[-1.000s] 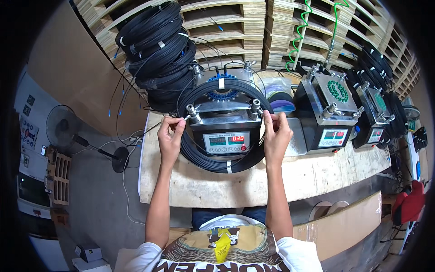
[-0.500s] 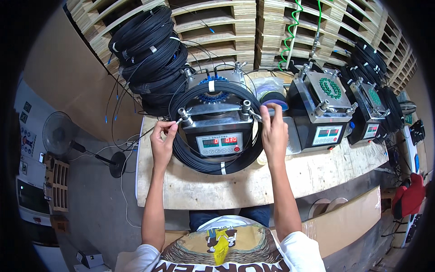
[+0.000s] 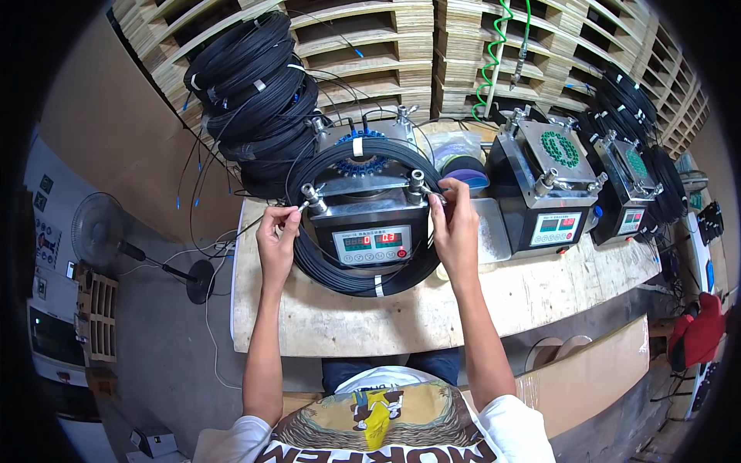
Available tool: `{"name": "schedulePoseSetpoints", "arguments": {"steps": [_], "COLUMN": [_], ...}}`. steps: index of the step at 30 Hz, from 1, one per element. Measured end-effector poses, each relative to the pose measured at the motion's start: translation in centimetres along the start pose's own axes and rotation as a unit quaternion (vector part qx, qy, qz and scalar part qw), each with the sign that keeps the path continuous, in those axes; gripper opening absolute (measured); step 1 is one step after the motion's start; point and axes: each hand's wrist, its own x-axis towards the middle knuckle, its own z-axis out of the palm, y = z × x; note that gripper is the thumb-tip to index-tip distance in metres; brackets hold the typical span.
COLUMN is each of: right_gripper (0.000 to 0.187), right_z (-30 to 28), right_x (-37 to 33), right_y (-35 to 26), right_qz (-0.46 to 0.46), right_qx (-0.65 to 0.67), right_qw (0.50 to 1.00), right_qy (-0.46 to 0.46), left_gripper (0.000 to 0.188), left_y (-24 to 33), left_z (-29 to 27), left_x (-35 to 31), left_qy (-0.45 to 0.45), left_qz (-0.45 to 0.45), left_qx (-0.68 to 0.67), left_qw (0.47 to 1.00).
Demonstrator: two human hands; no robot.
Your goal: Polishing fiber optic connectors using a specialized machine in a production environment.
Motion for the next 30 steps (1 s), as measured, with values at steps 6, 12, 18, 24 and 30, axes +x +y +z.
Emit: {"name": "schedulePoseSetpoints", "arguments": {"steps": [6,12,18,24,30], "right_gripper": [0.011,0.015,0.033,0.037,0.044], "right_z": [0.0,0.0,1.2,2.5,3.5], "right_x": [-0.2,-0.7,-3.5,-8.3,-8.8], "right_y": [-0.4,0.1,0.5,1.8,0.4], "right_qz": [0.016,0.053,0.018,-0.121,-0.087], "right_qx": [0.009,0.05,0.067,-0.28,-0.366], "right_qw": [1.0,0.997,0.996,0.95,0.923], "right_qy": [0.016,0.029,0.062,-0.072,-0.075], "left_gripper": [0.016,0.015,0.016,0.017,0.018], "left_y": [-0.3,-0.5,-1.0,-1.2,-1.3], "left_z": [0.1,0.2,0.1,0.3,0.6], "left_x": [-0.3,-0.5,-0.6,0.2,-0.2], "left_qy": [0.005,0.006,0.018,0.022,0.022], "left_qz": [0.002,0.008,0.017,0.028,0.023], "left_qx": [-0.016,-0.024,-0.013,-0.013,-0.042], "left_qw": [1.0,1.0,1.0,0.999,0.999]}}
